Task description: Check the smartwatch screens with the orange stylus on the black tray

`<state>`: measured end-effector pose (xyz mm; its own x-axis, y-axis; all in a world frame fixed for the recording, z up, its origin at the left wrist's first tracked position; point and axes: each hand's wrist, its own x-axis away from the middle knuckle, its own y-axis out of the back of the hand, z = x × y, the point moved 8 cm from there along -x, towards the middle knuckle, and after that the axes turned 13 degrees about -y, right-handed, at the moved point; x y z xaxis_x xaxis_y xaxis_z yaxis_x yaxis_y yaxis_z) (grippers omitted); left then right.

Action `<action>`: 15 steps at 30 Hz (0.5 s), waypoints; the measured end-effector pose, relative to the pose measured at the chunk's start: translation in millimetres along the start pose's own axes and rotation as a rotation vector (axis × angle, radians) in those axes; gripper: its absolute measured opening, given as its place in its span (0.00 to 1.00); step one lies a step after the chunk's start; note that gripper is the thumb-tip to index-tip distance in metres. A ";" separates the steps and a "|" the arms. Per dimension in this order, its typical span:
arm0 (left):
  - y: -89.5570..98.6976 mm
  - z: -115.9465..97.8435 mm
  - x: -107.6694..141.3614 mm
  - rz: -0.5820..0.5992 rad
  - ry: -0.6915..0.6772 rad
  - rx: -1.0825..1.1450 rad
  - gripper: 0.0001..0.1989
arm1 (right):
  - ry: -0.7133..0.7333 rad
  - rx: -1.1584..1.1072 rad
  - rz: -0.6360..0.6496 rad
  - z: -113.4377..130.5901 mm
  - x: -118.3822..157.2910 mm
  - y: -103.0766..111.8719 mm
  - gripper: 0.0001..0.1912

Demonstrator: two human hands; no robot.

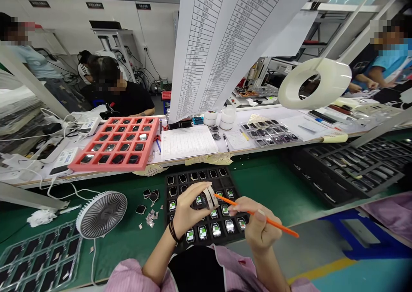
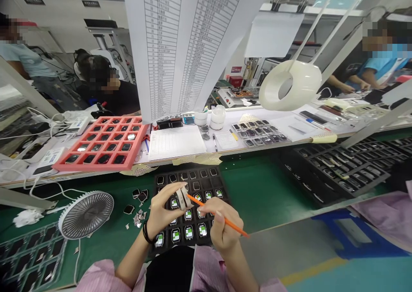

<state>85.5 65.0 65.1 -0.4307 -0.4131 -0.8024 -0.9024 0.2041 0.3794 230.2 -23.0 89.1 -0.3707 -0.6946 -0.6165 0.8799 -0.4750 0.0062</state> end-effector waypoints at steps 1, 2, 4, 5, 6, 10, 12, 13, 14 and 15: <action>-0.2 0.0 0.3 0.003 0.000 -0.002 0.24 | 0.003 0.020 0.000 1.2 -1.1 -0.3 0.17; -0.5 0.5 0.5 0.007 0.005 -0.002 0.24 | -0.010 0.037 0.006 1.0 -2.6 -1.2 0.17; -0.7 2.3 1.0 0.006 0.031 0.006 0.23 | -0.077 0.053 0.033 -3.7 -5.2 -4.2 0.17; -0.7 3.3 1.2 0.002 0.046 0.011 0.23 | -0.121 0.046 0.051 -7.2 -5.9 -6.1 0.17; -0.6 4.1 1.2 -0.002 0.058 0.015 0.23 | -0.160 0.028 0.066 -10.5 -5.9 -7.8 0.17; -0.8 4.4 0.4 -0.008 0.071 0.025 0.23 | -0.207 -0.032 0.093 -16.2 -2.5 -12.8 0.17; -0.4 4.6 0.5 -0.013 0.073 0.022 0.23 | -0.201 -0.014 0.095 -16.6 -1.3 -14.7 0.17; 0.0 4.8 0.8 -0.017 0.076 0.020 0.23 | -0.199 -0.003 0.097 -16.8 -1.1 -15.7 0.17; 0.1 5.1 1.1 -0.018 0.077 0.017 0.23 | -0.199 0.005 0.096 -16.8 -1.3 -16.3 0.17; 0.0 5.3 1.5 -0.017 0.077 0.014 0.23 | -0.194 0.010 0.095 -16.3 -1.8 -16.9 0.17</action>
<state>84.9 69.1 61.4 -0.4150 -0.4840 -0.7704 -0.9097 0.2088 0.3588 220.8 -4.9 77.3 -0.3373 -0.8271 -0.4496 0.9111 -0.4070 0.0652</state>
